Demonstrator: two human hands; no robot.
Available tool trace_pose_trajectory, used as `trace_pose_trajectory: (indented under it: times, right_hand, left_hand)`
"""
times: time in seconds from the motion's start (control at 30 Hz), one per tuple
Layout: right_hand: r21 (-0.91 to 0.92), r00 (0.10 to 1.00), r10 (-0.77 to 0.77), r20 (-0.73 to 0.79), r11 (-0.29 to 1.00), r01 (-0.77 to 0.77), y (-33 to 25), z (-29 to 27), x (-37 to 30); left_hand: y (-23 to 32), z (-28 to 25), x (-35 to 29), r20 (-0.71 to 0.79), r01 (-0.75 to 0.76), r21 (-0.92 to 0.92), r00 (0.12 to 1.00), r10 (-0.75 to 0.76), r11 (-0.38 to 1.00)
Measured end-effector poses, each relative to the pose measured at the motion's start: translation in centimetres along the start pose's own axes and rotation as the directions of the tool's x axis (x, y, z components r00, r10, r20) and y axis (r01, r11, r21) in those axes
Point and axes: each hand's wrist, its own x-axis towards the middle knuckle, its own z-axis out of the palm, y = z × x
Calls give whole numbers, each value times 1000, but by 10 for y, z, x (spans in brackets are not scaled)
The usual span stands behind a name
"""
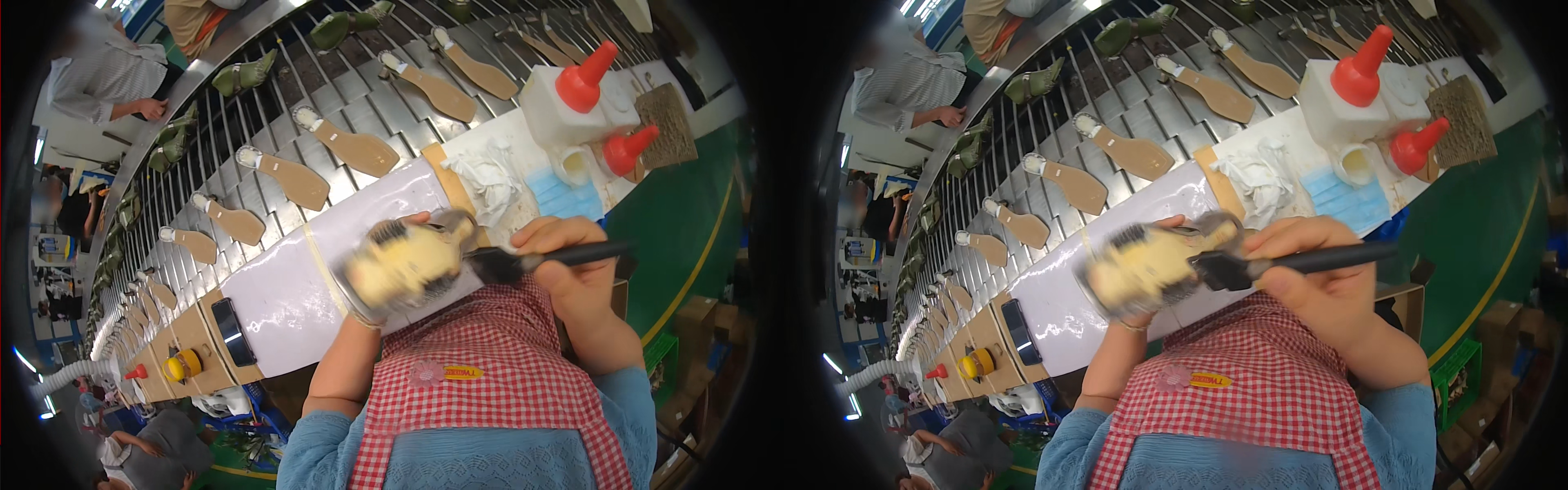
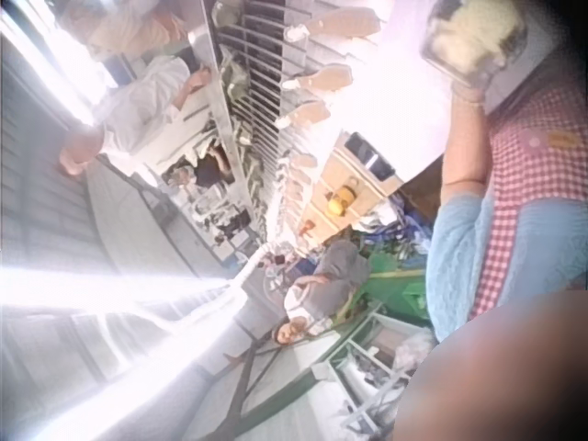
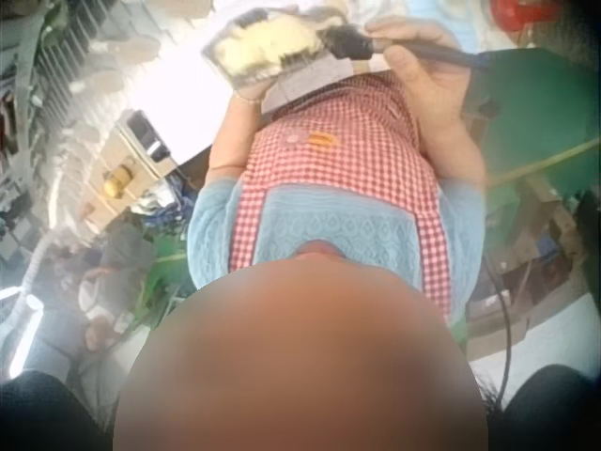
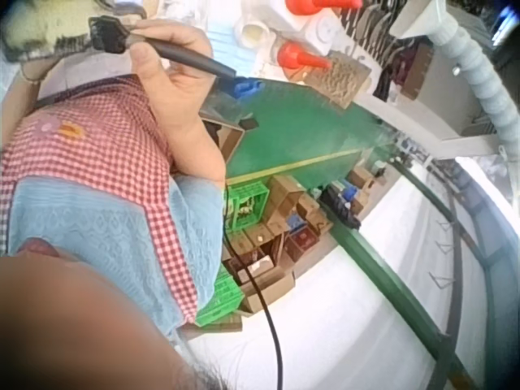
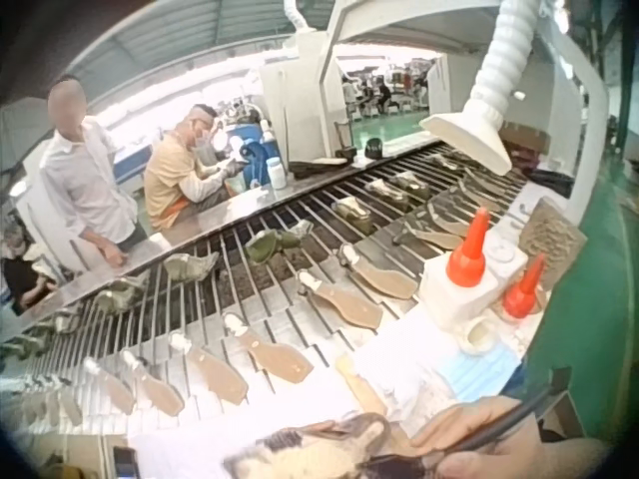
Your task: Applying adhesive or finish to the heels and soles of shoes using a brush on a factory assembly line.
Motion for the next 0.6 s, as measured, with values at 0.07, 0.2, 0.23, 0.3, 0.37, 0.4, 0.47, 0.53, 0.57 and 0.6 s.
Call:
trace_pose_trajectory:
  times: [0.07, 0.2, 0.23, 0.3, 0.37, 0.4, 0.47, 0.53, 0.57, 0.6]
  right_hand:
    - [64, 999, -7, -39, 998, 9, -1, -2, 1]
    - [211, 993, 75, -91, 976, -55, 5, 3, 6]
    - [264, 987, 132, -92, 959, -104, 5, 4, 7]
    - [263, 986, 130, -106, 960, -98, 5, 13, 9]
    - [158, 993, 90, -79, 985, -76, 12, 21, 8]
    - [83, 998, 41, -53, 996, -36, 16, 23, 7]
    - [-27, 1000, -12, 2, 1000, 12, 17, 24, 3]
    - [-222, 993, -103, 66, 968, 115, 15, 29, 3]
    - [-221, 993, -100, 62, 969, 112, 11, 30, 5]
    - [-362, 973, -186, 134, 905, 223, 7, 29, 7]
  left_hand:
    - [23, 3, 2, 86, -190, 495, 982, 170, 848]
    - [11, -4, 4, 175, 36, -243, 985, 7, 969]
    - [4, -9, 0, 182, 37, -242, 983, 8, 969]
    - [-12, -21, -9, 233, 249, -320, 956, -178, 914]
    - [-19, -27, -13, 274, 294, -386, 942, -196, 874]
    - [-16, -24, -14, 268, 307, -244, 933, -240, 920]
    - [-9, -15, -15, 252, 313, -81, 925, -284, 946]
    - [-5, -9, -15, 276, 284, -45, 925, -262, 958]
    - [-5, -8, -16, 301, 250, -9, 924, -235, 968]
    - [-7, -6, -17, 282, 255, -2, 928, -244, 967]
